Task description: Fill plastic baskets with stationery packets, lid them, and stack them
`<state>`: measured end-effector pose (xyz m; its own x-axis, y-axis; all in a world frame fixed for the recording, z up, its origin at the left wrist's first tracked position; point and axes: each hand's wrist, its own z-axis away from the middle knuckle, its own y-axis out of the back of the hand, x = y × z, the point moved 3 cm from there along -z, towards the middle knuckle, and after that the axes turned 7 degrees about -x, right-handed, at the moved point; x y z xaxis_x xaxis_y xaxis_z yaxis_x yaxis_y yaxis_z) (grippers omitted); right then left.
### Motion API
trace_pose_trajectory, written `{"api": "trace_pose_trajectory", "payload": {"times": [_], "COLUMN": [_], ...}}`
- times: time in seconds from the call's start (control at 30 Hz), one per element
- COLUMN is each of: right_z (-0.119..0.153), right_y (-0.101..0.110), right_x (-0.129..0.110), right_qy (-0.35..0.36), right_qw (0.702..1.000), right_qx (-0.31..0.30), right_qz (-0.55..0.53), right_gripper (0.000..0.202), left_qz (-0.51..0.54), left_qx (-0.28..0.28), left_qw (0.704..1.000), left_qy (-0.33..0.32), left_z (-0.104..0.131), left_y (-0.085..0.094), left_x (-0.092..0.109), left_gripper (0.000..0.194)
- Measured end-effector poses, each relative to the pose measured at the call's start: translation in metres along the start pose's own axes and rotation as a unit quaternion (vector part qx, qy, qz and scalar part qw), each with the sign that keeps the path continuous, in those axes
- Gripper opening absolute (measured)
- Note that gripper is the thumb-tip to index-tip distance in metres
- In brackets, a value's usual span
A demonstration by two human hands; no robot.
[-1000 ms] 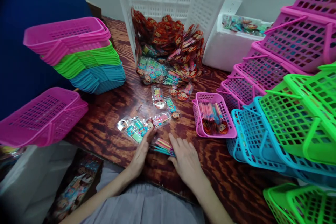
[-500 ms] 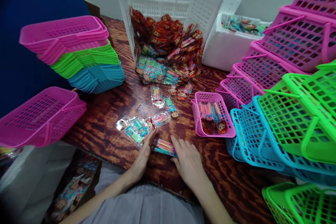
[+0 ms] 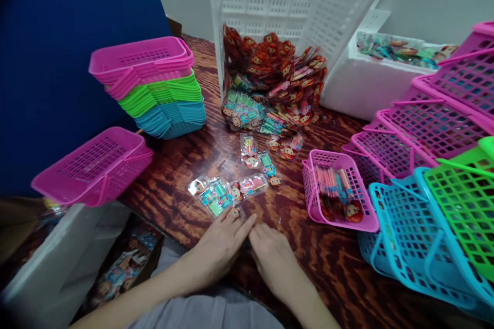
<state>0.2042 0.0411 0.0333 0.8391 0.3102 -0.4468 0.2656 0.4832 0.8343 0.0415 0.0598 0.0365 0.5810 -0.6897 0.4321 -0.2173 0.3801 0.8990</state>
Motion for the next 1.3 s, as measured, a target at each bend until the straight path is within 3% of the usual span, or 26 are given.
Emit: {"api": "trace_pose_trajectory", "payload": {"times": [0.07, 0.13, 0.17, 0.23, 0.3, 0.4, 0.57, 0.67, 0.77, 0.87, 1.07, 1.17, 1.3], "right_z": [-0.013, -0.03, -0.042, -0.068, -0.094, -0.119, -0.106, -0.096, -0.108, -0.137, -0.181, -0.178, -0.15], "right_y": [0.015, 0.031, 0.038, 0.047, 0.05, 0.051, 0.062, 0.055, 0.047, 0.051, 0.07, 0.065, 0.051], "right_x": [-0.005, -0.006, -0.004, 0.0, 0.002, 0.007, 0.035, 0.036, 0.026, 0.022, 0.026, 0.024, 0.036], "right_qy": [0.022, 0.041, 0.034, -0.028, -0.106, -0.18, -0.305, -0.336, -0.331, -0.309, -0.326, -0.33, -0.341], "right_qw": [0.992, 0.975, 0.973, 0.987, 0.992, 0.983, 0.947, 0.936, 0.937, 0.94, 0.928, 0.925, 0.915], "right_qx": [-0.089, -0.14, -0.13, -0.051, 0.015, 0.043, 0.073, 0.068, 0.076, 0.103, 0.158, 0.173, 0.212], "right_qz": [-0.082, -0.167, -0.186, -0.152, -0.061, 0.019, 0.063, 0.076, 0.084, 0.099, 0.089, 0.066, 0.044], "right_gripper": [0.031, 0.017, 0.018, 0.027, 0.025, 0.023, 0.033, 0.042, 0.055, 0.066, 0.068, 0.064, 0.049], "left_qz": [-0.034, -0.037, -0.034, -0.027, -0.021, -0.001, 0.051, 0.056, 0.045, 0.028, -0.022, -0.042, -0.071], "left_qx": [-0.033, -0.055, -0.062, -0.069, -0.075, -0.081, -0.063, -0.057, -0.061, -0.057, -0.037, -0.007, 0.003], "left_qw": [0.999, 0.997, 0.997, 0.996, 0.996, 0.995, 0.993, 0.994, 0.995, 0.997, 0.998, 0.999, 0.997], "left_qy": [0.015, 0.03, 0.034, 0.041, 0.045, 0.066, 0.086, 0.075, 0.062, 0.053, 0.035, 0.025, -0.002], "left_z": [0.006, 0.011, 0.013, 0.015, 0.016, 0.018, 0.02, 0.014, 0.007, 0.003, -0.002, -0.005, -0.004], "left_y": [-0.002, -0.005, -0.006, -0.007, -0.008, -0.012, -0.015, -0.014, -0.015, -0.02, -0.053, -0.067, -0.078], "left_x": [-0.004, -0.006, -0.007, -0.006, -0.004, -0.004, -0.01, -0.011, -0.01, -0.012, -0.026, -0.033, -0.038], "left_gripper": [0.062, 0.041, 0.027, 0.01, 0.007, 0.011, 0.016, 0.013, 0.014, 0.012, 0.01, 0.013, 0.006]}}
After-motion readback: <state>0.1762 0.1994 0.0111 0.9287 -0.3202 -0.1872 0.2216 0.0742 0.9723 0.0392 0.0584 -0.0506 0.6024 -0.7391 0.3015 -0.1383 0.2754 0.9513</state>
